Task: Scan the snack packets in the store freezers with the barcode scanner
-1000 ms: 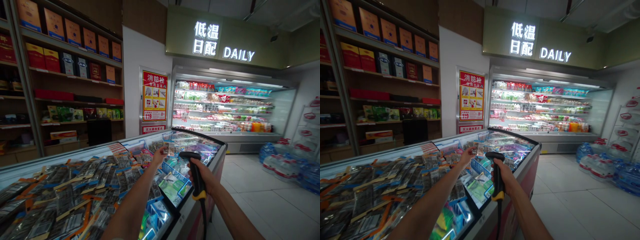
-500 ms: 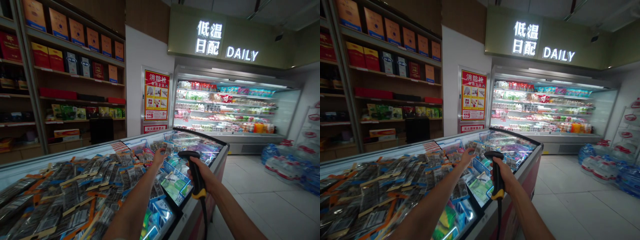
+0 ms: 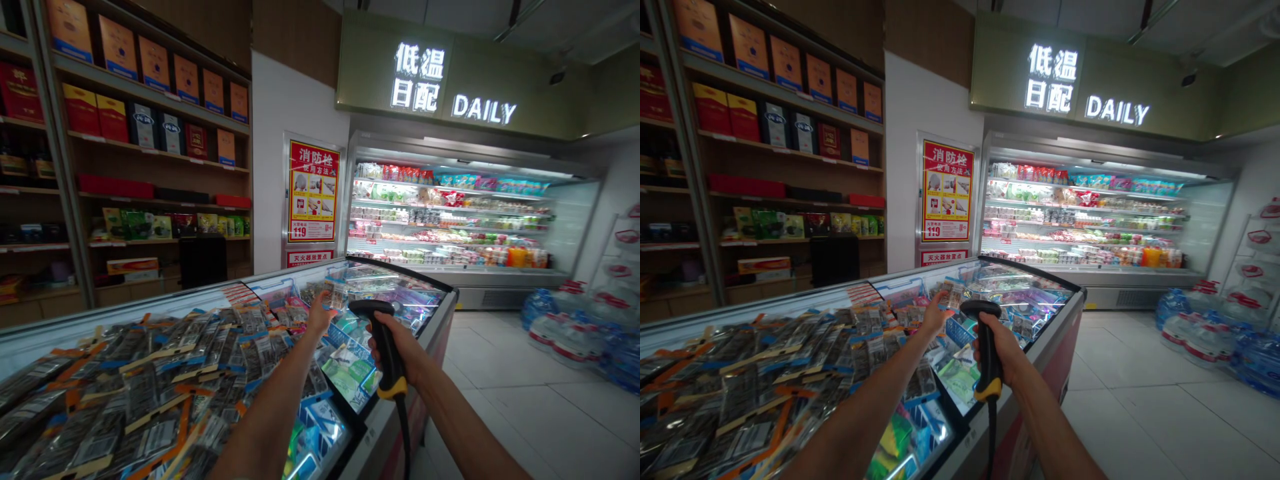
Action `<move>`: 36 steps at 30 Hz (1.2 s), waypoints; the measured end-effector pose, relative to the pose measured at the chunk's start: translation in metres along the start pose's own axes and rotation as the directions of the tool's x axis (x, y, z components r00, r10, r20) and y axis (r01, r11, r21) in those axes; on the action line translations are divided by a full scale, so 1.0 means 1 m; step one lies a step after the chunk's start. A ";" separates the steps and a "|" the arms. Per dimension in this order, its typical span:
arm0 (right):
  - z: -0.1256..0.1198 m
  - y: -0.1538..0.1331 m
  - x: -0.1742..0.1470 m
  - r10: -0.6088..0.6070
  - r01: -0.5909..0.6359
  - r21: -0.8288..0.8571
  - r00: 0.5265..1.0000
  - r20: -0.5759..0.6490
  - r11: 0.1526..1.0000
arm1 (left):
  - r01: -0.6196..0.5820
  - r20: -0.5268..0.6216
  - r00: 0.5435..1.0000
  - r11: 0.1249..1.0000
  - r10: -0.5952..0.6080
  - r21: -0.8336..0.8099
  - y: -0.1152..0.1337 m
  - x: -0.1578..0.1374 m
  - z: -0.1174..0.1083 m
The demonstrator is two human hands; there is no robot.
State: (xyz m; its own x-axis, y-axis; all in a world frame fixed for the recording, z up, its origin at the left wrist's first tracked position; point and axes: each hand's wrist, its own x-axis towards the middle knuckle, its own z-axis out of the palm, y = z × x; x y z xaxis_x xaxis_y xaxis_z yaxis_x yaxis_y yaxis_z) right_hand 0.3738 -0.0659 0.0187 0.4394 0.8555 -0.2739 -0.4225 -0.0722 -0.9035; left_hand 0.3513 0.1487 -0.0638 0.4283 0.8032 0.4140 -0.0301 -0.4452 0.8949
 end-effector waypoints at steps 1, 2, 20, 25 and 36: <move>0.000 0.000 0.000 0.004 -0.004 0.005 1.000 0.006 1.000 | -0.019 0.004 1.000 1.000 0.019 -0.010 0.001 -0.001 0.000; -0.001 -0.001 0.001 0.006 -0.006 0.011 1.000 0.009 1.000 | -0.031 0.010 0.999 0.999 0.031 -0.020 0.003 -0.002 -0.001; -0.037 0.003 0.010 -0.069 0.067 -0.018 0.985 -0.161 0.998 | 0.066 -0.024 0.998 0.871 -0.063 0.486 -0.012 -0.008 -0.042; -0.059 0.006 0.019 -0.075 0.077 0.000 0.975 -0.208 0.997 | 0.175 -0.100 0.983 0.623 -0.155 0.762 -0.006 -0.007 -0.070; -0.094 0.005 0.042 -0.065 0.080 0.070 0.980 -0.190 0.994 | 0.240 -0.151 0.896 0.169 -0.418 0.956 0.018 0.057 -0.074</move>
State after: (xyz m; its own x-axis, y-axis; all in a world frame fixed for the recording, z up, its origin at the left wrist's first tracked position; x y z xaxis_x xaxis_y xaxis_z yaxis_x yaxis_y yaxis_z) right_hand 0.4647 -0.0781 -0.0278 0.6087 0.7452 -0.2722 -0.4408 0.0325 -0.8970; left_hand 0.3088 0.2161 -0.0121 0.2597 0.9654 0.0224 0.9611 -0.2606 0.0917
